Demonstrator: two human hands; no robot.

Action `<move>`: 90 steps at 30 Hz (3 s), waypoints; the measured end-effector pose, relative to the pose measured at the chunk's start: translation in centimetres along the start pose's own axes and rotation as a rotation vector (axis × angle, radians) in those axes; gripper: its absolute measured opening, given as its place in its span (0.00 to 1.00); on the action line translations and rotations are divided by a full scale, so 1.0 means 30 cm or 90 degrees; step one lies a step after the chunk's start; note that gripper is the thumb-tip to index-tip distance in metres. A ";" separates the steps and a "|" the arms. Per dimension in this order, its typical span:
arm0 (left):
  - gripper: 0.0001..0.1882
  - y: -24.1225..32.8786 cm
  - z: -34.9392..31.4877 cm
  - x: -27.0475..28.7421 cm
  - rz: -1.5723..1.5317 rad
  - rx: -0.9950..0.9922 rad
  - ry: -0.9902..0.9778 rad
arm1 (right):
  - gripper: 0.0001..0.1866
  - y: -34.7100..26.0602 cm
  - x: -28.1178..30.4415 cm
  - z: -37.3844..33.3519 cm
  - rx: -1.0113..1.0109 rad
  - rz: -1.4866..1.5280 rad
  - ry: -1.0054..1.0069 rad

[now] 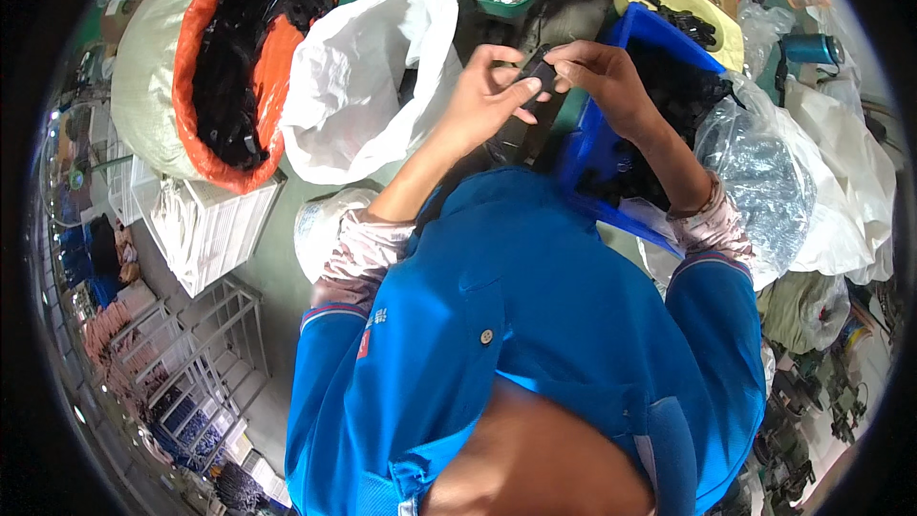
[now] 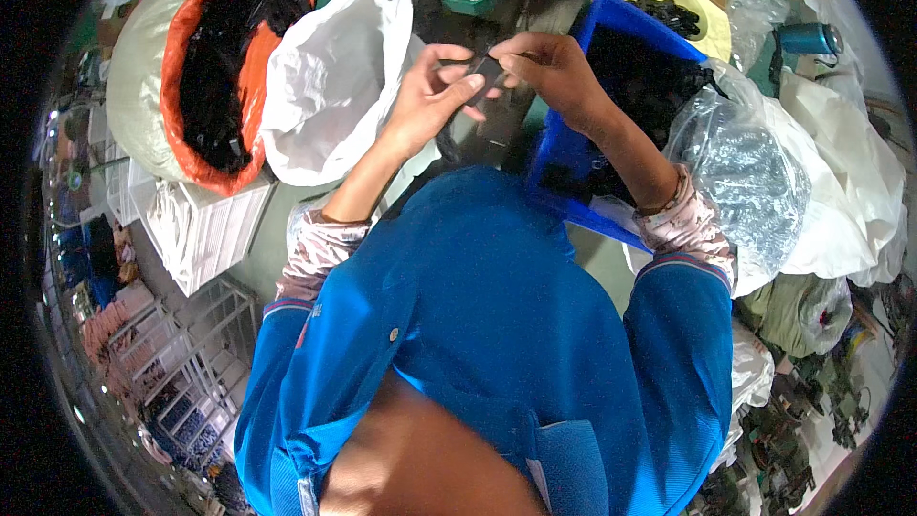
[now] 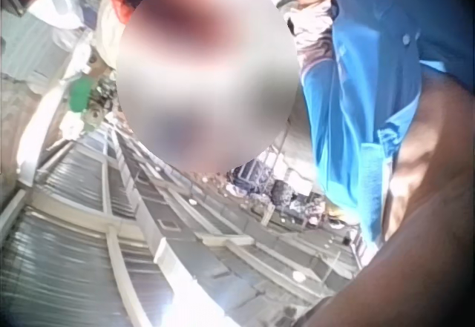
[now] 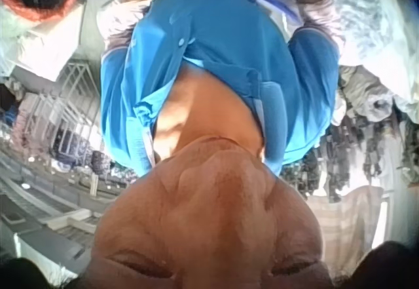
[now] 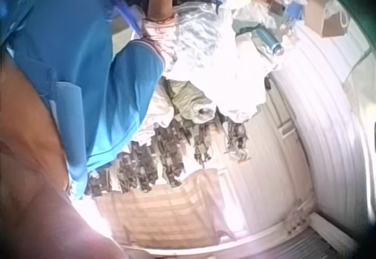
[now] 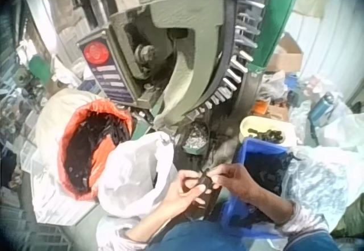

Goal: The person repeatedly picks small black plastic components from a blue bin, snaps them together by hand, and places the assembled pieces into a white sack. The person also handles a large white sack and a plastic bag, moving them aside to access the bin.

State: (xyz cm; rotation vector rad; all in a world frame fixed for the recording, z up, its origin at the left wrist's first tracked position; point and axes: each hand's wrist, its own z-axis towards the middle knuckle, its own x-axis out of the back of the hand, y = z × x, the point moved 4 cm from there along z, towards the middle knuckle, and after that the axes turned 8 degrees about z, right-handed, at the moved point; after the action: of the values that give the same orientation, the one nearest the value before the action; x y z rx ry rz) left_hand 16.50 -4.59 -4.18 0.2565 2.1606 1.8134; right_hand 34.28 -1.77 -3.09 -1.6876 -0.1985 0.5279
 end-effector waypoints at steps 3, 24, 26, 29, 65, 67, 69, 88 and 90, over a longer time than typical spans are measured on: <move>0.12 0.011 -0.002 0.003 0.001 -0.039 0.021 | 0.13 -0.034 0.006 -0.015 0.005 0.007 -0.010; 0.12 0.035 -0.230 0.087 0.130 -0.034 0.314 | 0.09 0.135 0.929 0.435 -0.078 -1.107 0.057; 0.11 0.037 -0.207 0.106 0.167 -0.053 0.312 | 0.10 0.094 0.938 0.432 -0.133 -1.099 0.087; 0.11 0.046 -0.130 0.128 0.067 -0.078 0.278 | 0.11 -0.008 0.950 0.400 -0.069 -1.070 0.155; 0.12 0.107 -0.015 0.309 0.186 -0.194 0.115 | 0.15 -0.212 -0.101 0.114 0.224 -0.397 0.065; 0.12 0.127 -0.013 0.320 0.239 -0.220 0.095 | 0.15 -0.193 -0.124 0.130 0.154 -0.357 0.100; 0.13 0.138 -0.011 0.337 0.292 -0.237 0.076 | 0.15 -0.183 -0.135 0.144 0.140 -0.349 0.110; 0.11 0.253 0.095 0.515 0.679 -0.448 -0.056 | 0.16 -0.053 -0.250 0.287 0.174 -0.317 0.153; 0.09 0.283 0.114 0.534 0.703 -0.479 -0.077 | 0.15 -0.053 -0.266 0.302 0.206 -0.275 0.168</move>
State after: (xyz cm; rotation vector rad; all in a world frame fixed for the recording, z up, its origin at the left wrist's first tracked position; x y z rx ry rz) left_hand 2.18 5.42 1.72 1.4998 1.0823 2.8546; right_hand 23.47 3.26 -0.63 -1.3292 -0.2624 0.0091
